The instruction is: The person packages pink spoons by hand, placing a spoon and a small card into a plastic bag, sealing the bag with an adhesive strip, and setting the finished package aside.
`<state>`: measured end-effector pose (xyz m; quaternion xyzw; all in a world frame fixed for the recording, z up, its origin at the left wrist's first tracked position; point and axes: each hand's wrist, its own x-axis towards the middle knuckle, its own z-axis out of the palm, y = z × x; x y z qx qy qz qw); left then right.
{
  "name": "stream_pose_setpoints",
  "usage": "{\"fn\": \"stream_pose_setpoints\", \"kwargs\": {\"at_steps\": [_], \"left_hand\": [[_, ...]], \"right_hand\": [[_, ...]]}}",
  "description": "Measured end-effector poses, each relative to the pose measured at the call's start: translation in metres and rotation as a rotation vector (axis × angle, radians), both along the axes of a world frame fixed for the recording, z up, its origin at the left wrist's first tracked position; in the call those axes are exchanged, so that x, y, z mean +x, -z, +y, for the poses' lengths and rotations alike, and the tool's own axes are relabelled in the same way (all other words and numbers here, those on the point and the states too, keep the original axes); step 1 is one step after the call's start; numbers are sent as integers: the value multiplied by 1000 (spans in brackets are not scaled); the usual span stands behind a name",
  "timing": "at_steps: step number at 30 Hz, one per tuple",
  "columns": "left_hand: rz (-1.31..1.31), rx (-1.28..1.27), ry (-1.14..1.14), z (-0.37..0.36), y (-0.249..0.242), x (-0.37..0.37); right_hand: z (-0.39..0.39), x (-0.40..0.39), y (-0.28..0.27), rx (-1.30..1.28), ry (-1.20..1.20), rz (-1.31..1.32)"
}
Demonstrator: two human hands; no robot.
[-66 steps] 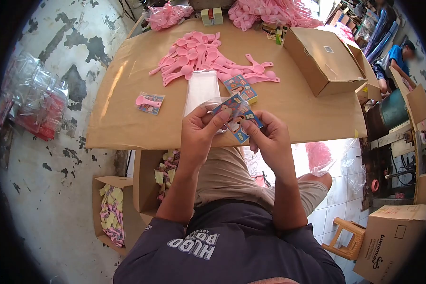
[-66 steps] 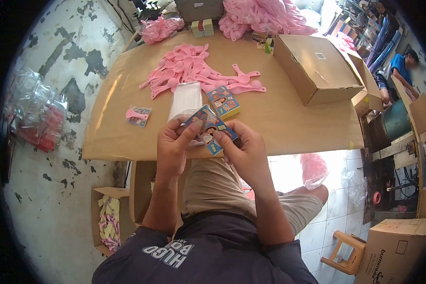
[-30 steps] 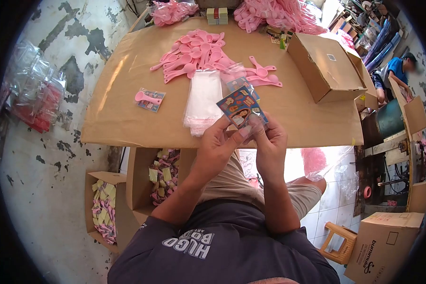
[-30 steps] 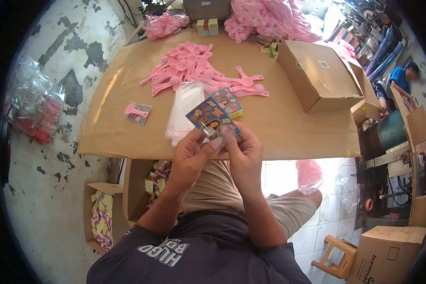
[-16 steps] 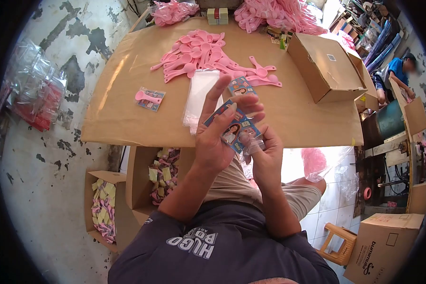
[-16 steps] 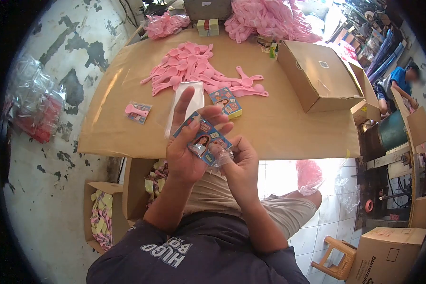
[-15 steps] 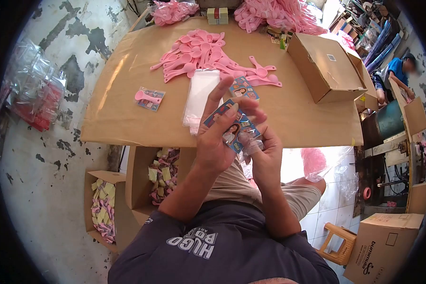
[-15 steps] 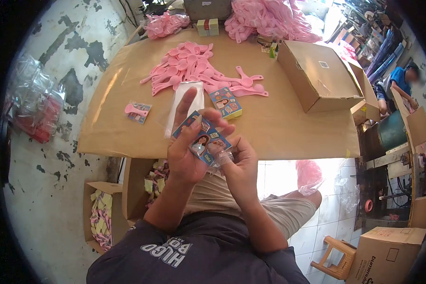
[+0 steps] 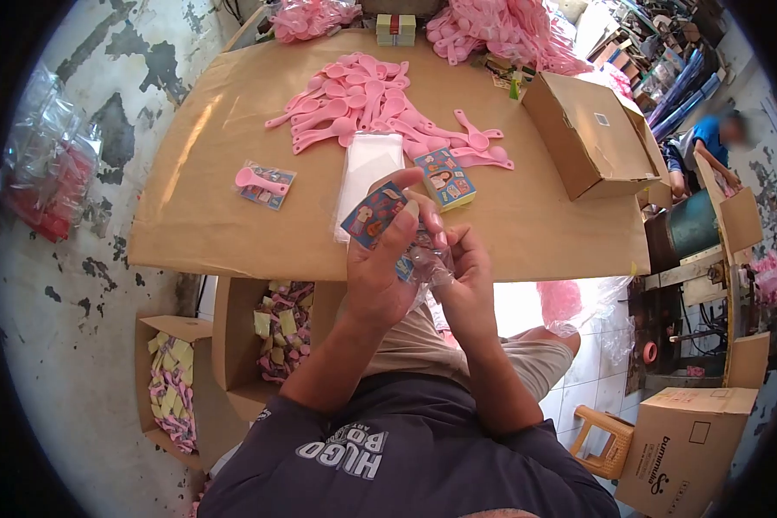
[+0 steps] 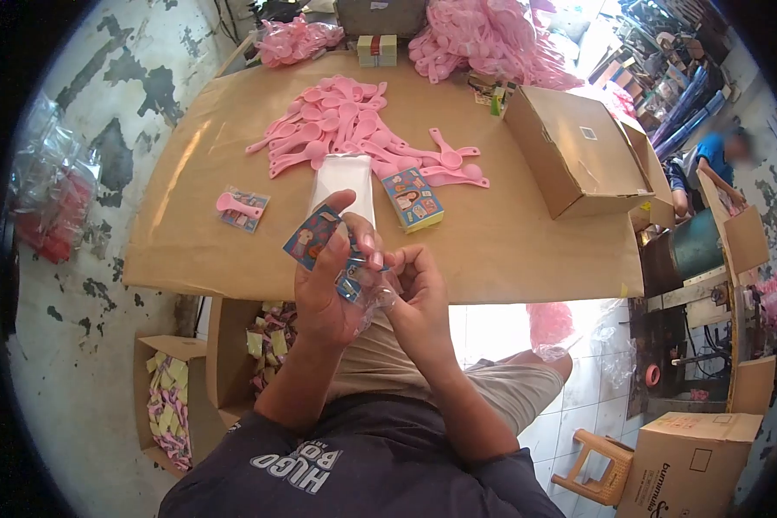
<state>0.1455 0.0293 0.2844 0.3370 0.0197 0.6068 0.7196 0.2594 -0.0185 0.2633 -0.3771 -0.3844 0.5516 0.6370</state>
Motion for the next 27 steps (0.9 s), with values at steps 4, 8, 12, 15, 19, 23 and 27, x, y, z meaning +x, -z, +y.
{"fn": "stream_pose_setpoints", "kwargs": {"at_steps": [4, 8, 12, 15, 19, 23, 27], "left_hand": [[20, -20, -1, -3, 0, -2], [29, -112, -36, 3, 1, -12], [-169, -333, -31, 26, 15, -43], [-244, -438, -82, 43, 22, -69], [-209, -391, -185, 35, 18, -70], [-52, -303, -249, 19, 11, -57], [11, -268, -273, 13, 8, -48]], "right_hand": [[8, -13, 2, 42, 66, -40], [8, -13, -8, 143, 233, -434], [1, 5, -14, 689, 272, -1020], [1, 11, -26, 646, 249, -1024], [48, 59, -42, 465, 369, -1138], [117, 103, -21, 481, 415, -1395], [142, 111, -2, 615, 273, -1622]]}}
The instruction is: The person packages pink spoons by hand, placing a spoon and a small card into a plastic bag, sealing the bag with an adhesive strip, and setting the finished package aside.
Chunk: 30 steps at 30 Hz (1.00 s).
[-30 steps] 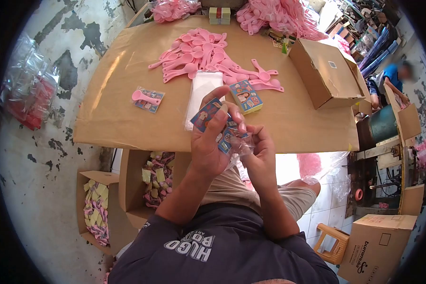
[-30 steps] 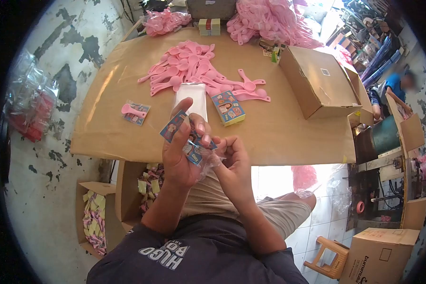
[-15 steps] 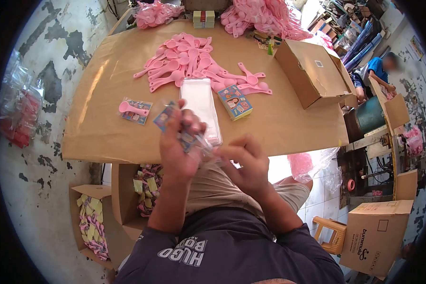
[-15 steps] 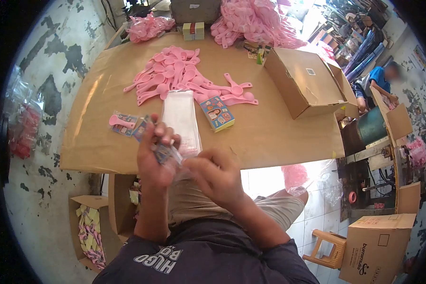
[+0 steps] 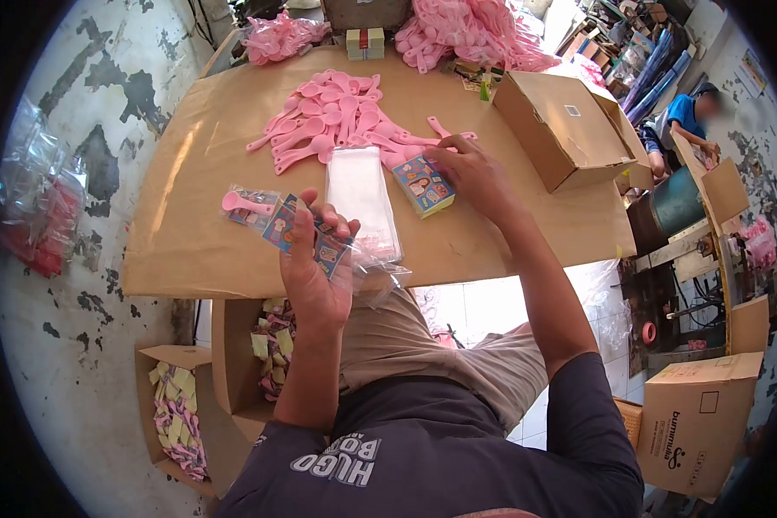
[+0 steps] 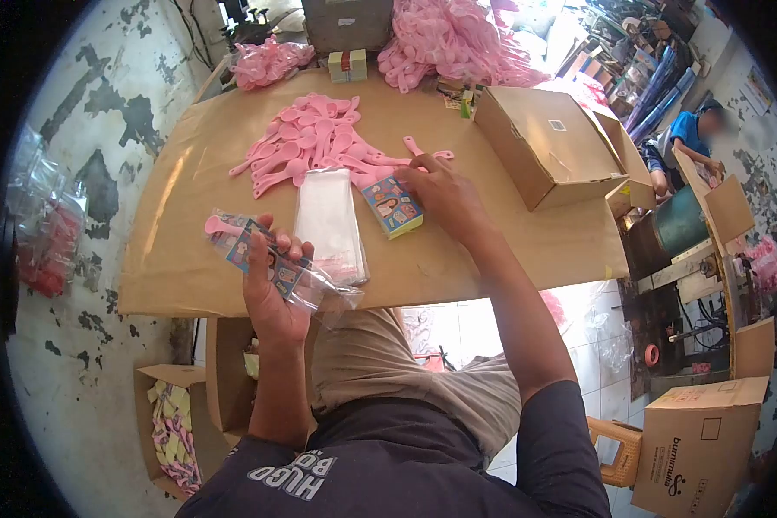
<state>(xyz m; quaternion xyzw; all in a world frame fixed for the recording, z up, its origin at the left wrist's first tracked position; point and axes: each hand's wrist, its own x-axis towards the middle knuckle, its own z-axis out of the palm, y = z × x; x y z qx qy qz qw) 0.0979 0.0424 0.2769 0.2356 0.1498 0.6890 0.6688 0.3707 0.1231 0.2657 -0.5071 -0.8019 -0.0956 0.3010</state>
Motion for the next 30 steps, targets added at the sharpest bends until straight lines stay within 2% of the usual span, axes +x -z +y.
{"fn": "stream_pose_setpoints", "kwargs": {"at_steps": [4, 6, 7, 9, 13, 15, 19, 23, 28, 30], "left_hand": [[47, 46, -54, -1, -1, 4], [59, 35, -85, 0, 1, 3], [37, 23, -98, 2, 3, 2], [19, 10, -102, 7, 5, 3], [-76, 46, -145, 19, 8, 8], [-93, 66, -185, 22, 8, 8], [-89, 147, -230, 26, 1, 16], [-93, 169, -182, 20, 2, 30], [-41, 111, -1, 2, 11, 57], [-47, 88, 42, -4, 12, 63]], "right_hand": [[-1, 5, -1, -95, 32, 76], [-4, 13, -3, 74, 62, 201], [-11, 11, -9, 67, 60, 207], [-36, 7, -27, 118, 123, 448], [-86, 5, -27, 182, 90, 661], [-116, -6, -19, 24, -38, 1304], [-161, -23, 5, -161, -23, 1451], [-174, -49, 8, -363, 18, 1565], [-178, -67, 4, -519, -105, 1569], [-179, -71, 0, -621, -249, 1661]]}}
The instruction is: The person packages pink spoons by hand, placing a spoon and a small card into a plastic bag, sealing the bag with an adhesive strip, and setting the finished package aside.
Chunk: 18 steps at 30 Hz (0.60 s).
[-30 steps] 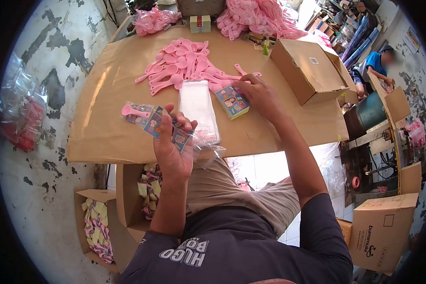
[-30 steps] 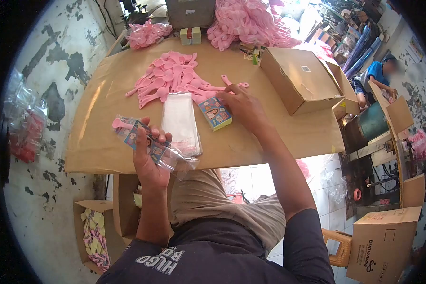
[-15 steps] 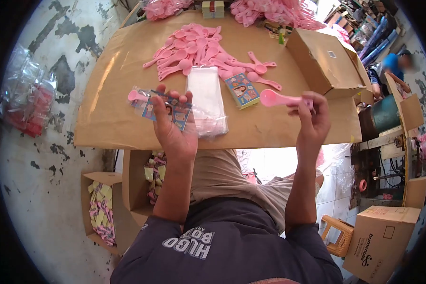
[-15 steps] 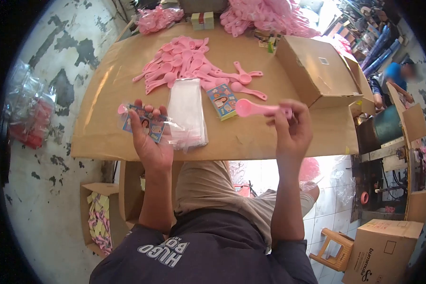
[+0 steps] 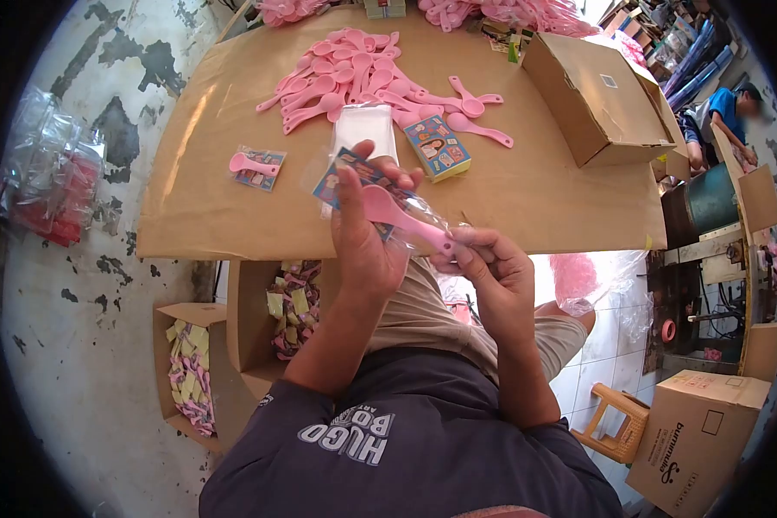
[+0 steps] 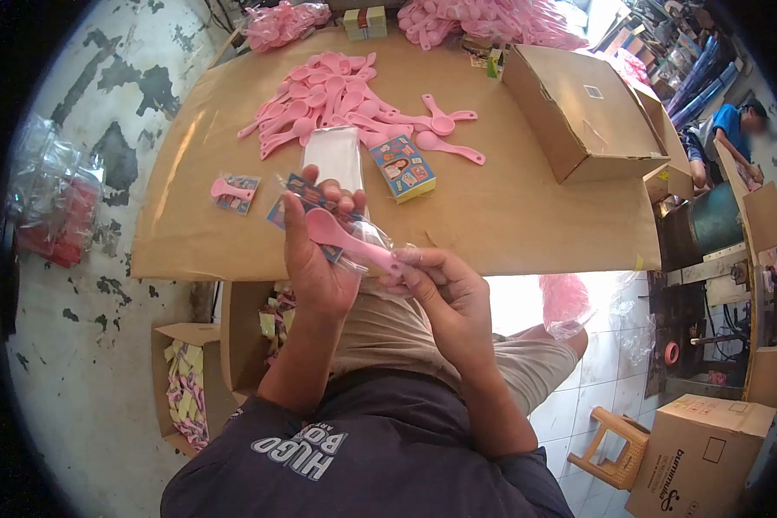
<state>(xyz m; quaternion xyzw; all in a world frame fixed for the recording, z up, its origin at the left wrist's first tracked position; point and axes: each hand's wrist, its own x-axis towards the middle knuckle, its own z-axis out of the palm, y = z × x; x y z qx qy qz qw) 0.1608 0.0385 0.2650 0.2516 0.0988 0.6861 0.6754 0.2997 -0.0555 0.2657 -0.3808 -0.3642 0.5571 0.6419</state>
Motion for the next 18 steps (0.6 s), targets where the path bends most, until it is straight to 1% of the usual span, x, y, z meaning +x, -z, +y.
{"fn": "stream_pose_setpoints", "kwargs": {"at_steps": [2, 3, 4, 6, 7, 9, 11, 13, 15, 16, 17, 18], "left_hand": [[-41, -43, 97, -3, 3, 2], [-45, -48, 99, -6, 2, 4], [-79, -84, 170, -11, -2, 7], [-111, -117, 279, -17, -3, 11], [-113, -121, 279, -20, -1, 12], [-163, -151, 394, -22, 5, 13], [-193, -159, 413, -24, 2, 11], [-93, -188, 403, -24, -1, 8], [-74, -206, 414, -22, -2, 5], [-52, -225, 424, -21, -1, 3], [-52, -225, 421, -19, -1, 0], [-41, -255, 426, -16, 1, -4]], "right_hand": [[-2, 2, 0, 1, -17, -14], [-3, 3, 0, 6, -30, -27], [-3, 3, 2, 0, -28, -31], [-2, 2, 9, 18, 110, -175], [0, -1, 14, 14, 110, -177], [6, -7, 20, 138, 269, -297], [5, -11, 17, 137, 293, -346], [5, -13, 12, 136, 320, -396], [6, -11, 8, 380, 464, -809], [6, -10, 8, 466, 493, -885], [4, -7, 6, 468, 491, -885], [1, -1, 0, 517, 391, -960]]}}
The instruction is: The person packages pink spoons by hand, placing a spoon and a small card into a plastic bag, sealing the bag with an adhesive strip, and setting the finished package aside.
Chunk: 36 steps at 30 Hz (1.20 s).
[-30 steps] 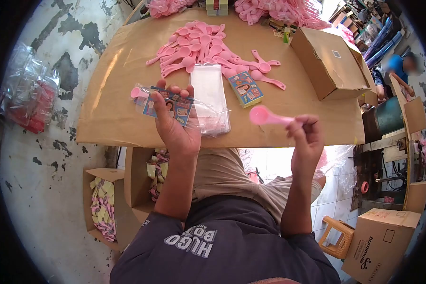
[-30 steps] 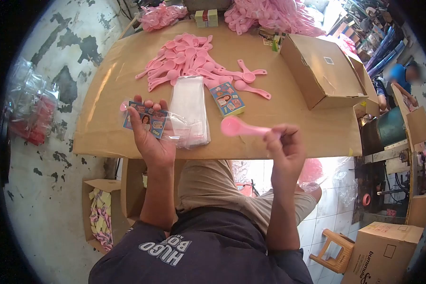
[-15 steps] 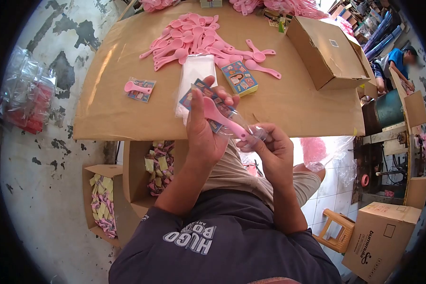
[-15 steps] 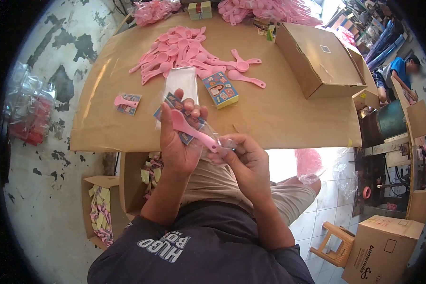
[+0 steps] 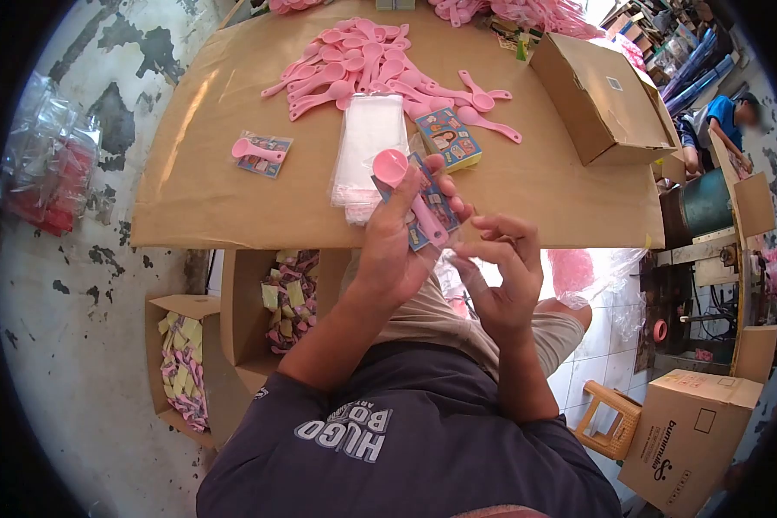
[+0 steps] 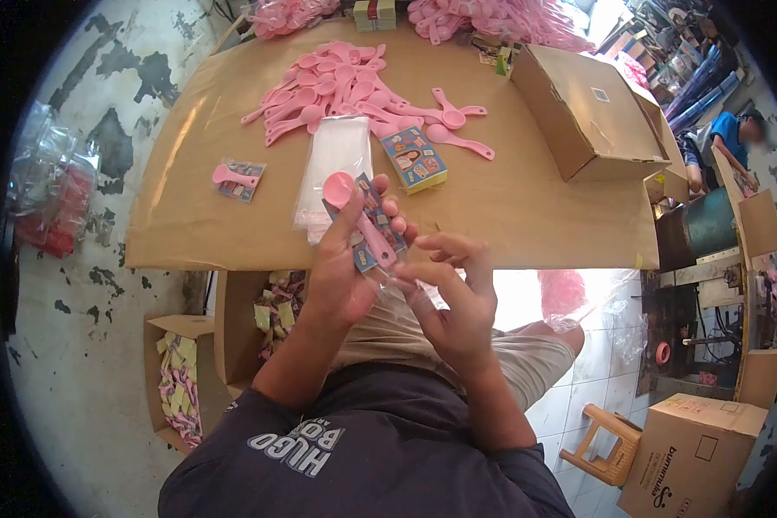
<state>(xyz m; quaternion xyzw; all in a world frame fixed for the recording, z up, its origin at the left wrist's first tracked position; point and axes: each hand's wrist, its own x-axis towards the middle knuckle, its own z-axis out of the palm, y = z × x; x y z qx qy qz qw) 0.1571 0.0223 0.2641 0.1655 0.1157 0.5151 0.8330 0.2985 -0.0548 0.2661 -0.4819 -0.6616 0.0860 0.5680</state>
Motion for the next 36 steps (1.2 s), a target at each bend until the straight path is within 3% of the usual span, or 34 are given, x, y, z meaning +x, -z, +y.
{"fn": "stream_pose_setpoints", "kwargs": {"at_steps": [1, 3, 5, 7, 9, 13, 15, 19, 21, 22, 26, 28, 31, 33, 36], "left_hand": [[16, -27, 8, 3, 2, -4], [1, -31, 31, 9, 7, -15], [-14, -39, 57, 8, 2, -20], [1, -62, 127, 3, -10, -20], [-7, -27, 178, -1, -14, -15], [33, 19, 284, -9, -15, -3], [63, 31, 297, -14, -16, -2], [-54, 7, 415, -13, -6, -4], [140, 131, 238, -13, -14, -3], [196, 203, 228, -12, -14, -5], [358, 387, 232, -16, -21, -6], [626, 537, 160, -17, -19, -5], [676, 445, 146, -20, -22, -4], [706, 482, 89, -20, -13, -2], [750, 532, 49, -19, -11, -5]], "right_hand": [[-4, 5, -6, -12, -80, -99], [-13, 14, -10, -66, -150, 142], [-12, 24, 0, -13, -64, 320], [-6, 33, -3, -50, -21, 205], [0, 31, -12, -56, 137, -249], [4, 13, -19, 7, 68, -382], [6, 14, -18, 26, 36, -344], [9, 24, -14, 106, -166, 71], [0, 33, -11, 6, -242, 331], [-4, 29, -11, -39, -105, 383], [-8, 31, -13, -324, -135, 398], [-9, 27, -9, -382, -161, 463], [-10, 26, 0, -427, -205, 617], [-12, 29, -3, -489, -45, 538], [-2, 32, 2, -193, 252, 287]]}}
